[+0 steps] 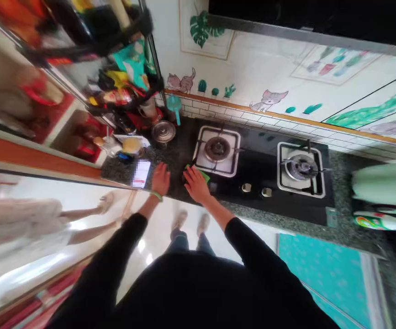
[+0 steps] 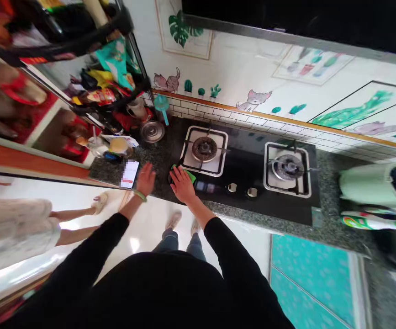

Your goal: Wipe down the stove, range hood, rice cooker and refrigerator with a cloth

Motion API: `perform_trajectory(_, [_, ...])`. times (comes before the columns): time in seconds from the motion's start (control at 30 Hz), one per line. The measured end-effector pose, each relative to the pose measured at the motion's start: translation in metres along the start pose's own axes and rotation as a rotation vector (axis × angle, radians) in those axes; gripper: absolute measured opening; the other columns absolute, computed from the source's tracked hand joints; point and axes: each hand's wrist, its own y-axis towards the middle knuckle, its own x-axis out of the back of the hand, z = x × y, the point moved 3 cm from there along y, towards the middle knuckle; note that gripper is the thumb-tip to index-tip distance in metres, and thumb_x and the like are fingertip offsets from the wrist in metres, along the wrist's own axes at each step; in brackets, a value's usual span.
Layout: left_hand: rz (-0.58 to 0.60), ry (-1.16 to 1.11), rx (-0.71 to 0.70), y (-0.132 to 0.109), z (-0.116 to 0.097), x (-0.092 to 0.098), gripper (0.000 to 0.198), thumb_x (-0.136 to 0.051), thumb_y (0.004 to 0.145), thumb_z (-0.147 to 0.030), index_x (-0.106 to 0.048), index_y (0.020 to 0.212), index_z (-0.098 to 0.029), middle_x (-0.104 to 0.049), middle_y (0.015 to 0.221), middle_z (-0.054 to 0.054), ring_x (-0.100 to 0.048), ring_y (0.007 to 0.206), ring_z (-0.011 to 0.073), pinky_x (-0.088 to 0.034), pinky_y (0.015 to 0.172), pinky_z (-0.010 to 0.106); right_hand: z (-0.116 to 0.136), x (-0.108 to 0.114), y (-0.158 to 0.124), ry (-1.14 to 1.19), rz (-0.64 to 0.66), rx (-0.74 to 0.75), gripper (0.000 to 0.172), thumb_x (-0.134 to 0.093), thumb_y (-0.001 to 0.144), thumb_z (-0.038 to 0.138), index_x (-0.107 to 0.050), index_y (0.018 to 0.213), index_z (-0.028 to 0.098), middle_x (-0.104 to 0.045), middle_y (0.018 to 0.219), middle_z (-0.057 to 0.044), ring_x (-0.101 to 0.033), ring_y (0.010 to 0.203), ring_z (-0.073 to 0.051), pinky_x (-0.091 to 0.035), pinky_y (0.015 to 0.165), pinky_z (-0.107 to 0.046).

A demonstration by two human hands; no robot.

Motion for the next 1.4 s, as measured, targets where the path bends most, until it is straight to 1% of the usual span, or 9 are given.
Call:
perform_trajectory(0.17, [0.348, -0.056, -0.391, -0.086, -0.127, -0.088, 0.059, -0.044, 0.105, -0.032, -0.049, 0.158, -0.007, -0.040, 0.171, 0.019, -0.029, 0.165, 0.0323, -0.031, 0.134, 0.056, -0.047, 0.016, -0.096, -0.026, -0.007, -0.034, 0.056, -0.049, 0.106, 0.026, -0.051, 0.160, 0.010, -0.036, 0.174, -0.017, -0.023, 0.166, -0.034, -0.031, 0.133, -0.054])
perform_trajectory(0.33, [0.452, -0.039, -0.489, -0.108, -0.192, -0.134, 0.068, -0.049, 0.106, -0.043, -0.044, 0.161, -0.005, -0.035, 0.173, 0.023, -0.028, 0.166, 0.0317, -0.031, 0.134, 0.053, -0.094, 0.026, -0.153, -0.086, -0.178, -0.184, 0.064, -0.041, 0.106, 0.026, -0.037, 0.168, 0.011, -0.025, 0.179, -0.017, -0.015, 0.168, -0.034, -0.032, 0.131, -0.059])
perform_trajectory(0.53, [0.313, 0.088, -0.311, -0.077, -0.158, -0.102, 0.065, -0.044, 0.108, -0.043, -0.046, 0.159, -0.002, -0.039, 0.170, 0.026, -0.033, 0.163, 0.0332, -0.032, 0.134, 0.055, -0.061, 0.004, -0.085, 0.001, -0.156, -0.059, 0.070, -0.046, 0.100, 0.023, -0.038, 0.166, 0.005, -0.023, 0.179, -0.020, -0.010, 0.168, -0.038, -0.026, 0.133, -0.061])
perform_trajectory(0.67, [0.251, 0.127, -0.193, -0.112, -0.127, -0.074, 0.066, -0.046, 0.107, -0.043, -0.048, 0.157, 0.001, -0.040, 0.169, 0.028, -0.035, 0.162, 0.0359, -0.034, 0.133, 0.056, -0.025, -0.009, -0.075, 0.039, -0.033, 0.062, 0.072, -0.046, 0.097, 0.020, -0.038, 0.167, 0.007, -0.023, 0.179, -0.018, -0.012, 0.168, -0.035, -0.026, 0.134, -0.060])
perform_trajectory(0.83, [0.226, 0.152, -0.151, -0.154, -0.126, -0.078, 0.070, -0.049, 0.105, -0.044, -0.045, 0.159, 0.001, -0.039, 0.170, 0.028, -0.032, 0.163, 0.0384, -0.035, 0.132, 0.059, -0.015, -0.012, -0.096, 0.030, 0.074, 0.157, 0.071, -0.047, 0.099, 0.020, -0.036, 0.168, 0.009, -0.022, 0.179, -0.016, -0.011, 0.169, -0.033, -0.027, 0.135, -0.057])
perform_trajectory(1.13, [0.096, 0.176, -0.080, 0.005, -0.085, -0.062, 0.071, -0.045, 0.102, -0.032, -0.035, 0.164, 0.003, -0.033, 0.173, 0.027, -0.027, 0.166, 0.0350, -0.026, 0.136, 0.057, -0.014, -0.024, 0.068, -0.034, 0.018, -0.018, 0.069, -0.037, 0.100, 0.009, -0.033, 0.168, 0.002, -0.018, 0.179, -0.021, -0.006, 0.169, -0.032, -0.016, 0.137, -0.062])
perform_trajectory(1.2, [0.063, 0.163, -0.092, -0.011, -0.079, -0.056, 0.069, -0.041, 0.104, -0.030, -0.034, 0.166, -0.001, -0.033, 0.173, 0.025, -0.027, 0.166, 0.0334, -0.027, 0.136, 0.058, -0.002, -0.026, 0.062, -0.049, 0.016, -0.016, 0.069, -0.037, 0.100, 0.008, -0.032, 0.168, 0.001, -0.019, 0.179, -0.021, -0.006, 0.169, -0.032, -0.015, 0.137, -0.061])
perform_trajectory(1.33, [0.041, 0.181, -0.138, -0.106, -0.086, -0.060, 0.071, -0.044, 0.106, -0.038, -0.038, 0.160, 0.007, -0.038, 0.168, 0.033, -0.028, 0.164, 0.0399, -0.035, 0.132, 0.059, 0.015, -0.028, -0.020, -0.058, 0.091, 0.164, 0.071, -0.049, 0.100, 0.017, -0.034, 0.168, 0.003, -0.018, 0.180, -0.019, -0.009, 0.169, -0.034, -0.022, 0.138, -0.053])
perform_trajectory(1.4, [0.085, 0.179, -0.186, -0.127, -0.096, -0.071, 0.076, -0.049, 0.104, -0.041, -0.036, 0.160, 0.009, -0.035, 0.169, 0.035, -0.025, 0.165, 0.0424, -0.037, 0.131, 0.060, 0.006, -0.025, -0.048, -0.049, 0.091, 0.165, 0.071, -0.050, 0.100, 0.019, -0.035, 0.168, 0.006, -0.020, 0.179, -0.018, -0.011, 0.169, -0.033, -0.026, 0.137, -0.053])
